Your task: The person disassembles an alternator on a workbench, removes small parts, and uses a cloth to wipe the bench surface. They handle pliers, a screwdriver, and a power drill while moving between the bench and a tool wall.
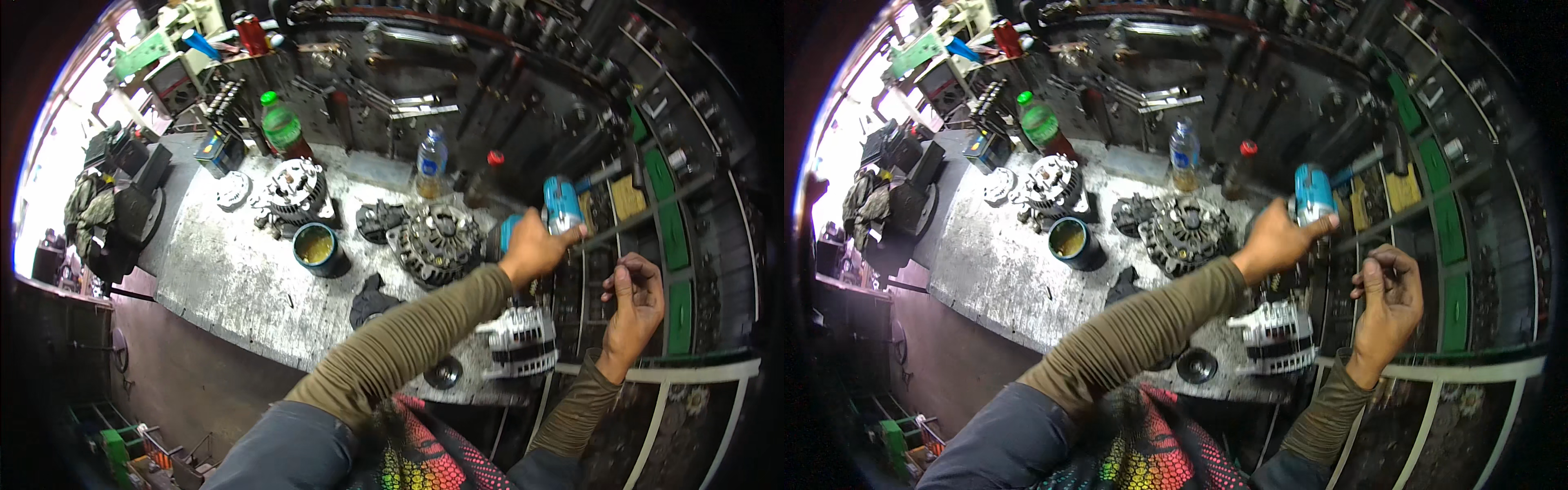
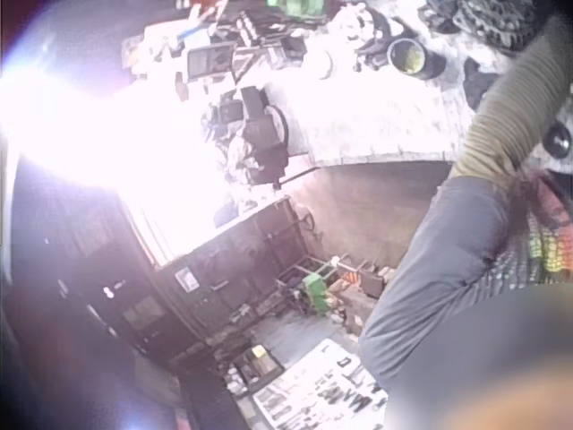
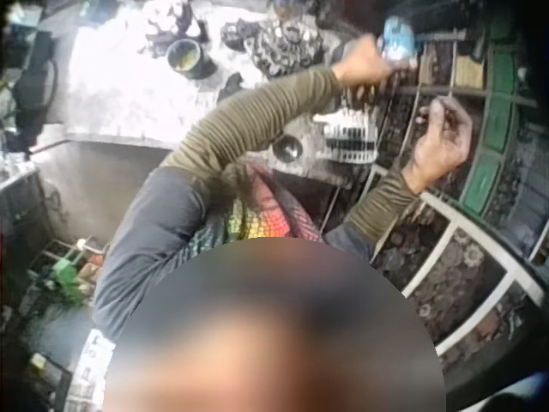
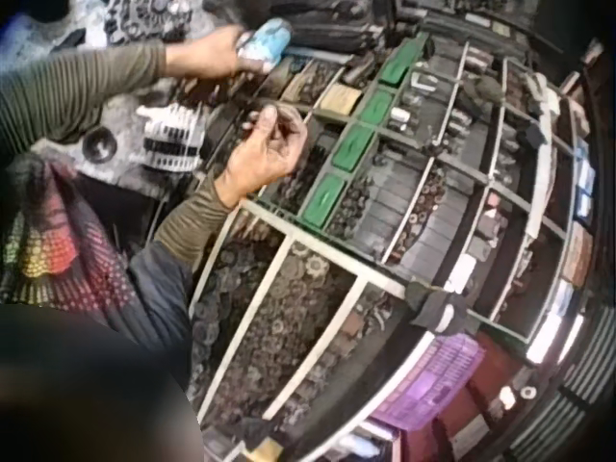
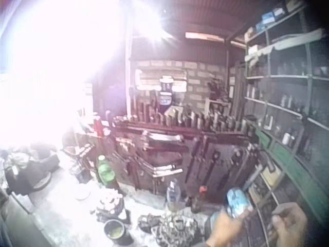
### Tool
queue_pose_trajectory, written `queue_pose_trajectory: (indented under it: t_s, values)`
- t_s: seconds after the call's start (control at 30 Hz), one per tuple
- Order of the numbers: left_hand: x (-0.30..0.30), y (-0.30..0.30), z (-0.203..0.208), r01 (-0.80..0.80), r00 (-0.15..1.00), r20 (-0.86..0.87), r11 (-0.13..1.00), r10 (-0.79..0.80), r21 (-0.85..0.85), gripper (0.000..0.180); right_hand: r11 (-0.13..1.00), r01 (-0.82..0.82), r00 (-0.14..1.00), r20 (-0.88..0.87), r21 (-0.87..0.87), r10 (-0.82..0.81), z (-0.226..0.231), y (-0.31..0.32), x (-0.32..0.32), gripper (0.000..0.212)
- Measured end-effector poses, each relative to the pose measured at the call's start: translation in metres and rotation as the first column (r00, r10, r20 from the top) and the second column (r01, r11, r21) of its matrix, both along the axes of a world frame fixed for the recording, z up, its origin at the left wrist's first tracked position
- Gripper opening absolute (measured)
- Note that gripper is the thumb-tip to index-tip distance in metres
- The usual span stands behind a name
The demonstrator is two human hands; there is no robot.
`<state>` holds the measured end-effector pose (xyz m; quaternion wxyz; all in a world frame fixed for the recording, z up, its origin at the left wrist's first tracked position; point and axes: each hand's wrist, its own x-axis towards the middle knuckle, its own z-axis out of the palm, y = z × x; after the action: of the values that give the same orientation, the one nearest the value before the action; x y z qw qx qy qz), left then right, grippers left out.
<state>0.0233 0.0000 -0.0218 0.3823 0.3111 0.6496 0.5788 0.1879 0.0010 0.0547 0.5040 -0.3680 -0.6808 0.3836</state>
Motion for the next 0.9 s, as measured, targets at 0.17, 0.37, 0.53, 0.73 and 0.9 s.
queue_pose_trajectory:
  t_s: [0.17,0.37,0.53,0.73,0.9]
  values:
    - [-0.042,-0.037,0.001,0.226,0.974,-0.046,0.971,-0.222,0.084,0.055,0.908,-0.298,0.945,0.045,-0.296,0.325,-0.040,-0.085,0.033,0.014]
    - [-0.110,-0.172,0.024,0.323,0.938,0.120,0.946,-0.324,0.027,0.033,0.809,-0.343,0.675,0.475,-0.477,0.565,-0.133,-0.167,0.011,0.034]
    - [-0.144,-0.273,-0.005,0.190,0.981,0.089,0.957,-0.175,-0.217,0.021,0.967,-0.214,0.410,0.886,-0.139,0.218,-0.190,-0.198,0.010,0.079]
    - [-0.156,-0.382,-0.092,0.029,1.000,0.003,0.897,-0.031,-0.441,0.020,0.974,-0.214,0.363,0.920,-0.069,0.145,-0.214,-0.197,0.001,0.092]
    - [-0.163,-0.456,-0.119,-0.055,0.988,0.102,0.891,0.112,-0.451,0.015,0.987,-0.066,0.579,0.800,-0.149,0.160,-0.223,-0.201,-0.001,0.088]
